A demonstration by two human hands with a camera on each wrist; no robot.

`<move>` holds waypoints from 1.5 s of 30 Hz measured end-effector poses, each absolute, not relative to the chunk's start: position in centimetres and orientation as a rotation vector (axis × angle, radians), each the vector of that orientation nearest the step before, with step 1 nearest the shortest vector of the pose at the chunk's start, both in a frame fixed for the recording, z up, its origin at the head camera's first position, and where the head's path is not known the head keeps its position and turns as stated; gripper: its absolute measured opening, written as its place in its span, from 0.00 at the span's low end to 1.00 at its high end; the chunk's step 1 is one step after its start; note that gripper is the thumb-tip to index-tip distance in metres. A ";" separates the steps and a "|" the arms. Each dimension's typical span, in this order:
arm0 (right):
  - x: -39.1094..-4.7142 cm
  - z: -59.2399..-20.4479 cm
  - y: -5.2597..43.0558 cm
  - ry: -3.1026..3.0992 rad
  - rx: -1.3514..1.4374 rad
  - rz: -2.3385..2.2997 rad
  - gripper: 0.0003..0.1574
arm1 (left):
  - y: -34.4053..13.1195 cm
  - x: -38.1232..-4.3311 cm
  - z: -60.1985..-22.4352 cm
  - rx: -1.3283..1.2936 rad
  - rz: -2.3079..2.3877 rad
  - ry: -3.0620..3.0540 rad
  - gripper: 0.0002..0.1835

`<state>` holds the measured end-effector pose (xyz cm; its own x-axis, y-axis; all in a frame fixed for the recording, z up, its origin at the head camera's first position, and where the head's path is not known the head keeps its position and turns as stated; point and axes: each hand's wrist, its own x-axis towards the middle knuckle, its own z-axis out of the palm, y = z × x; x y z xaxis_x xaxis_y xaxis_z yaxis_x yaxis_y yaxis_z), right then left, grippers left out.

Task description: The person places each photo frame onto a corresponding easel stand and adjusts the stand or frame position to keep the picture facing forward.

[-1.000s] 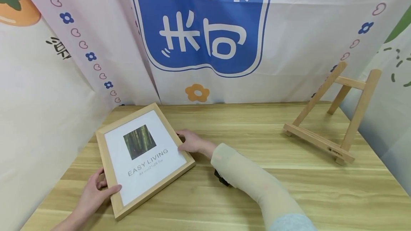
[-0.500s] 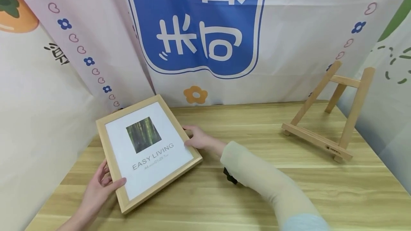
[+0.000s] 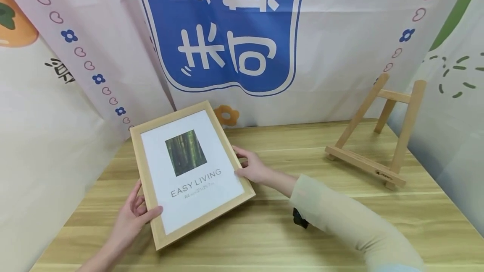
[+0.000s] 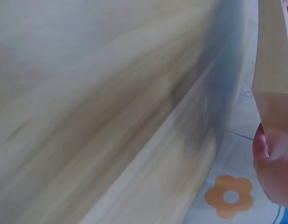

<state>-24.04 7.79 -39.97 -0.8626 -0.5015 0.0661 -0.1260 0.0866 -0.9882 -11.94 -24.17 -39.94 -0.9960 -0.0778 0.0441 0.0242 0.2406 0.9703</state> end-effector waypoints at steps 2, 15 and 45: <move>-23.7 -39.8 8.5 2.117 -0.651 -1.857 0.49 | -23.6 -12.2 -39.9 0.031 -1.893 -2.404 0.54; -21.5 -38.9 13.7 2.377 -0.724 -1.948 0.49 | -19.2 -15.2 -38.9 -0.145 -1.870 -2.409 0.52; -16.9 -37.8 23.1 2.895 -0.670 -1.863 0.54 | -9.4 -18.8 -34.7 -0.676 -1.775 -2.344 0.47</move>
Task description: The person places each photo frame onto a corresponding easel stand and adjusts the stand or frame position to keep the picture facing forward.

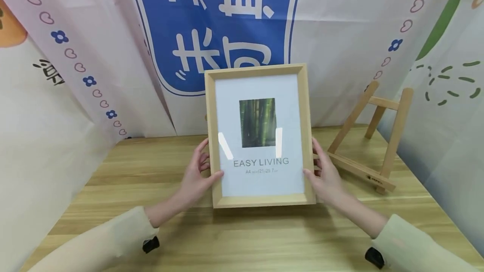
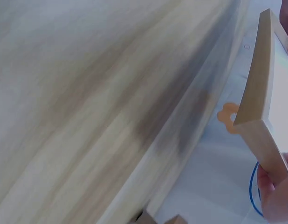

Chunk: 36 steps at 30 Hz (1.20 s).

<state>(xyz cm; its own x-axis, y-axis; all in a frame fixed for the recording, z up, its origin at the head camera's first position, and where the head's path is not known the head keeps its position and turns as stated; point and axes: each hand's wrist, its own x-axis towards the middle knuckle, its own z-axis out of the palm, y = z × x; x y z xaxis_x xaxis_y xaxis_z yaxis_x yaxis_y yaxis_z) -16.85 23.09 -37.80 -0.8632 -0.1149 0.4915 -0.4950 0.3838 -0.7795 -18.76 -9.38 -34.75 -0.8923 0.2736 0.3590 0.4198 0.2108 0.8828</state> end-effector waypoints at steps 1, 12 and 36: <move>-16.7 -37.7 23.4 -2.292 0.517 1.452 0.54 | -9.0 -19.0 -34.5 -0.708 -1.762 -2.345 0.47; -16.2 -36.5 26.5 -2.327 0.405 1.311 0.57 | -5.4 -24.1 -35.8 -0.929 -1.621 -2.311 0.50; -15.4 -34.3 32.2 -2.236 0.150 1.043 0.54 | 2.6 -28.7 -34.1 -1.199 -1.620 -2.360 0.56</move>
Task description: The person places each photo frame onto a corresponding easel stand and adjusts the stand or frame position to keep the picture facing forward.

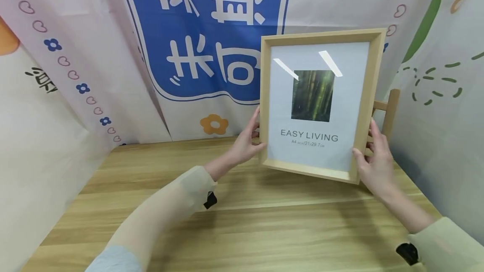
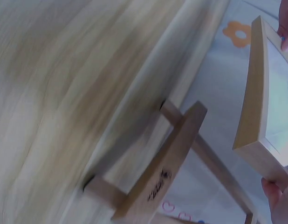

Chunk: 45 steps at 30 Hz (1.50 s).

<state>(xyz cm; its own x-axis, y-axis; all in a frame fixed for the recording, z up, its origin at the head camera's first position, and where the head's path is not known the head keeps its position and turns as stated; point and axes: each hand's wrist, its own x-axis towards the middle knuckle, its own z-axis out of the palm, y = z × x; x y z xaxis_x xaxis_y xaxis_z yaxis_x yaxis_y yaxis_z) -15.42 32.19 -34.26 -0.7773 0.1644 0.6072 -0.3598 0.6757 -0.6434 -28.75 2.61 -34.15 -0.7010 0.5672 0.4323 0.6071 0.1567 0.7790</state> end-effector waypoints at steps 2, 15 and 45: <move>-15.4 -34.0 32.7 -2.253 0.145 1.043 0.53 | 2.9 -29.0 -33.8 -1.262 -1.630 -2.371 0.57; -16.1 -33.0 36.0 -2.172 0.057 1.088 0.53 | 7.4 -30.5 -31.5 -1.270 -1.649 -2.408 0.53; -14.8 -35.2 39.3 -2.104 -0.241 0.975 0.52 | 16.2 -31.7 -35.1 -0.858 -1.766 -2.443 0.39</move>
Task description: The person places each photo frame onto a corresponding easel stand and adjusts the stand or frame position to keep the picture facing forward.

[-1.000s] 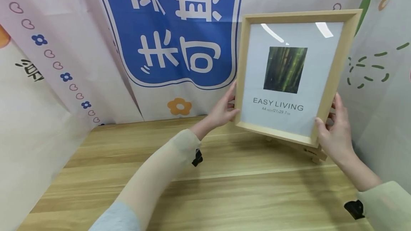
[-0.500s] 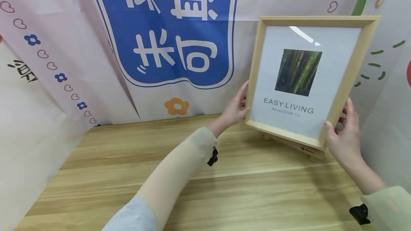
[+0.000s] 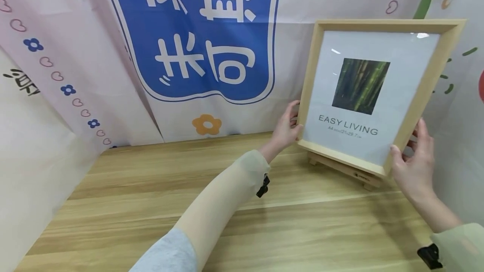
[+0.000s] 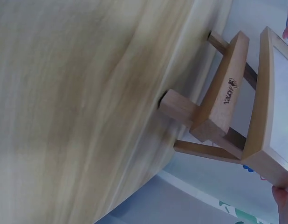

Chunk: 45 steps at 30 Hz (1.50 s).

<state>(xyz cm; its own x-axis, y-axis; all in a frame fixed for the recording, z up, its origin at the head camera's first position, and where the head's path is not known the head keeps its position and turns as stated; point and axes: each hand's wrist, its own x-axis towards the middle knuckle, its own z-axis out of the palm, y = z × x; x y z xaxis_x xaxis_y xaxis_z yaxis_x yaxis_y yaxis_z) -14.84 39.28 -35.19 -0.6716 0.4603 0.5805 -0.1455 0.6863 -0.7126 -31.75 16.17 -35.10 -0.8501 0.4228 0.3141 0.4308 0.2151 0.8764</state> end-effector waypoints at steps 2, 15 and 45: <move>-14.9 -35.4 39.4 -2.115 -0.255 0.964 0.52 | 16.1 -31.8 -35.4 -0.858 -1.781 -2.449 0.40; -15.1 -36.7 40.1 -2.055 -0.274 1.011 0.50 | 16.1 -31.5 -36.3 -0.982 -1.978 -2.467 0.51; -15.4 -37.2 41.2 -2.093 -0.348 1.038 0.51 | 16.5 -31.4 -36.3 -1.266 -1.870 -2.463 0.52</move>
